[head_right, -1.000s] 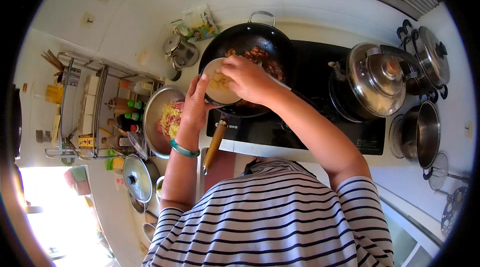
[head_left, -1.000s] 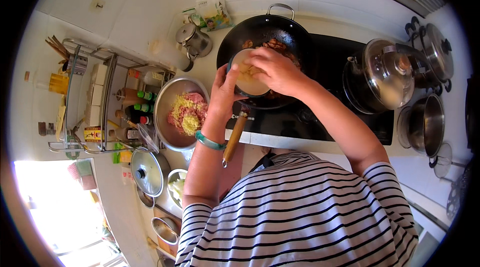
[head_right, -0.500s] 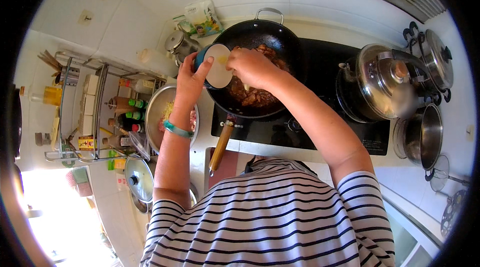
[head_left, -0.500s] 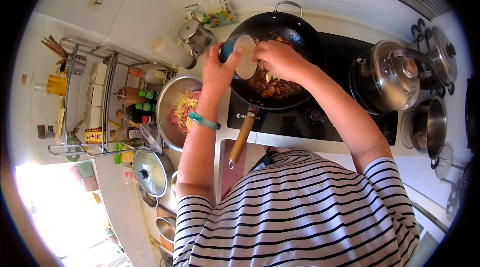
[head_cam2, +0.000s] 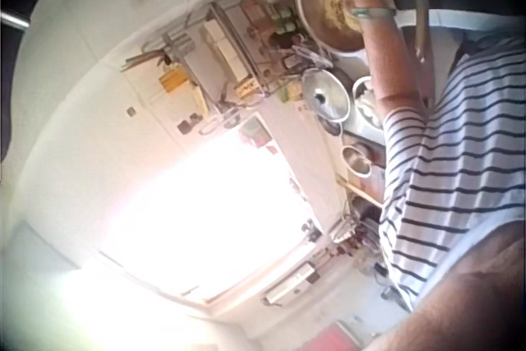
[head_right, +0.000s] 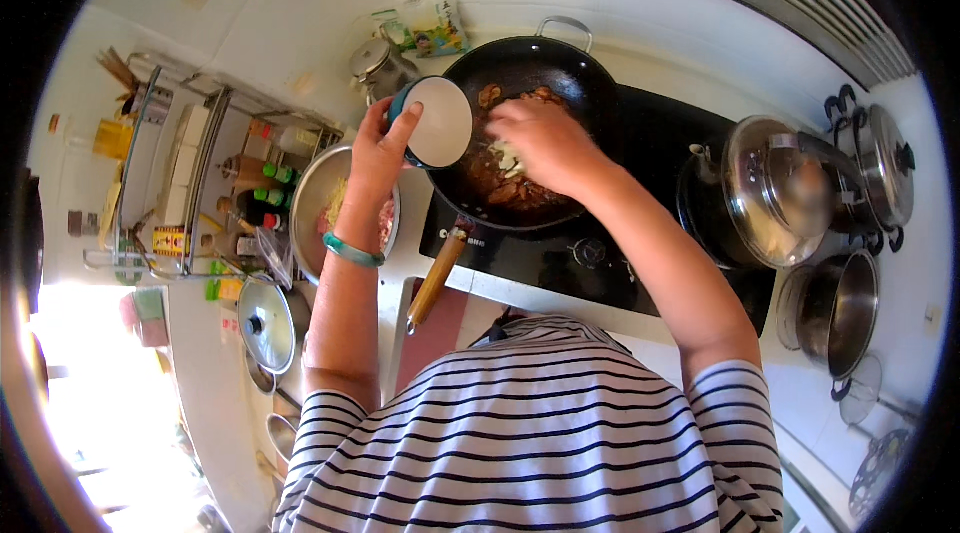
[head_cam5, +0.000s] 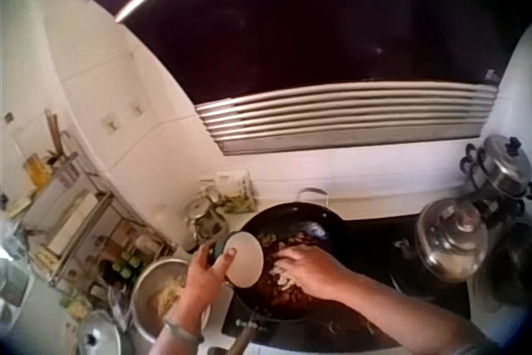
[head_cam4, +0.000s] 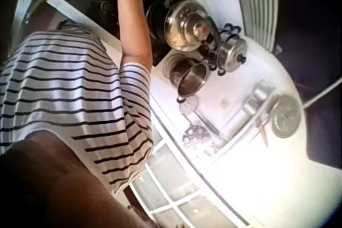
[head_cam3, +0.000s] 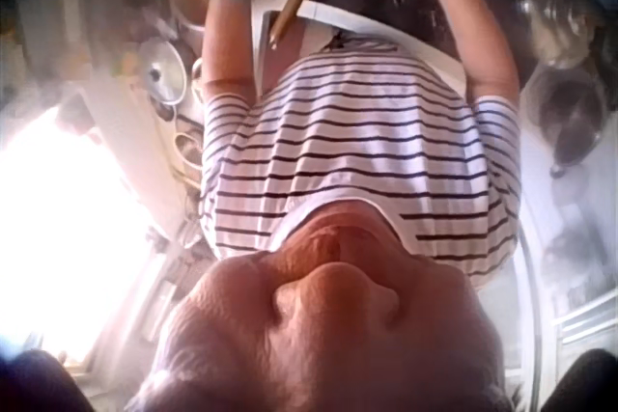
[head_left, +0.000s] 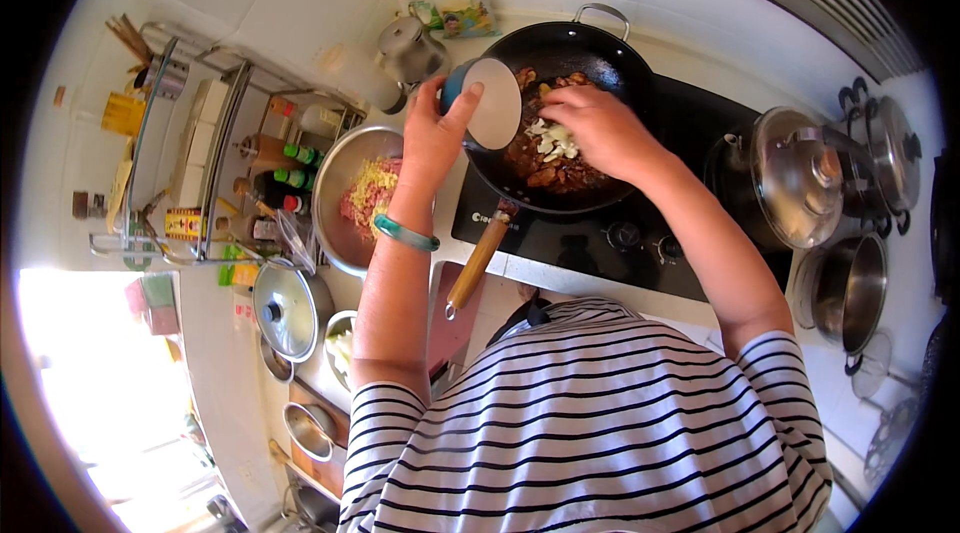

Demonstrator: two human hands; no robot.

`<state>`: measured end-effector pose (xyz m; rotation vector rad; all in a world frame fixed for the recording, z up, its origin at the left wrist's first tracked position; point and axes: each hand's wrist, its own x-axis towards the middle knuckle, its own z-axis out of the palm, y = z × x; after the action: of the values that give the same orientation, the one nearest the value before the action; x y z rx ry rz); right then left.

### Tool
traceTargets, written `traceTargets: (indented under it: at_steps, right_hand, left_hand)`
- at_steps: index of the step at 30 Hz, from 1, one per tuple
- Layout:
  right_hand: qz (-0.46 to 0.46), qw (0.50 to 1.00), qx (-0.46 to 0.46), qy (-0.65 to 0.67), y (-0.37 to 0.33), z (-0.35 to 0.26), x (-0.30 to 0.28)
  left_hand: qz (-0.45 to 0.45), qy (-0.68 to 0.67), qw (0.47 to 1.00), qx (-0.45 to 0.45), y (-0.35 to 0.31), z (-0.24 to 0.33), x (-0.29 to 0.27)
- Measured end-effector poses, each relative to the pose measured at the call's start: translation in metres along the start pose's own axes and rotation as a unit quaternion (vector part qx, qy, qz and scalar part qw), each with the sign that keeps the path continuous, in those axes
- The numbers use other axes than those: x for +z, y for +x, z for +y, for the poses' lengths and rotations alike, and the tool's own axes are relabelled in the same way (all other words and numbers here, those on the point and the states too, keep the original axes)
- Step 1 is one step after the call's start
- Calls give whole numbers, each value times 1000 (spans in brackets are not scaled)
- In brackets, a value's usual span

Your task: The person stir-fries meat in a wok, adds chopped garlic, then adds chopped white vegetables and stirs. They pour hot water from a kettle into the wok and continue stirring the mixture.

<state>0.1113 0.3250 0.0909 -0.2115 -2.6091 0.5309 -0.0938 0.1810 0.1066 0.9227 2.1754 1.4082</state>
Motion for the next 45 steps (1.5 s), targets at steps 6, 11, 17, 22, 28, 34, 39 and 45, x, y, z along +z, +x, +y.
traceTargets:
  at_steps: [6,11,17,22,28,34,39,45]
  right_hand:
    - [-68,977,195,-61,-97,-5,-53]
    - [-129,952,278,-18,-142,-18,-47]
    - [-66,967,237,65,-142,8,-44]
    - [-93,894,401,179,-106,23,-70]
    - [-97,891,402,188,-67,37,-30]
    - [-211,897,372,116,-72,-10,-39]
    - [-219,900,377,30,-87,-40,-94]
    - [-180,914,353,-88,-89,-84,-153]
  left_hand:
    - [134,-314,928,-150,-63,-8,-48]
    - [223,-509,824,-110,-154,-68,-118]
    - [489,-516,696,-100,-270,-128,-185]
    - [587,-497,635,-71,-355,-168,-210]
    - [637,-488,587,-106,-409,-197,-209]
    - [678,-487,538,-116,-442,-233,-219]
    - [673,-440,577,-146,-453,-290,-252]
    - [639,-456,579,-220,-444,-311,-286]
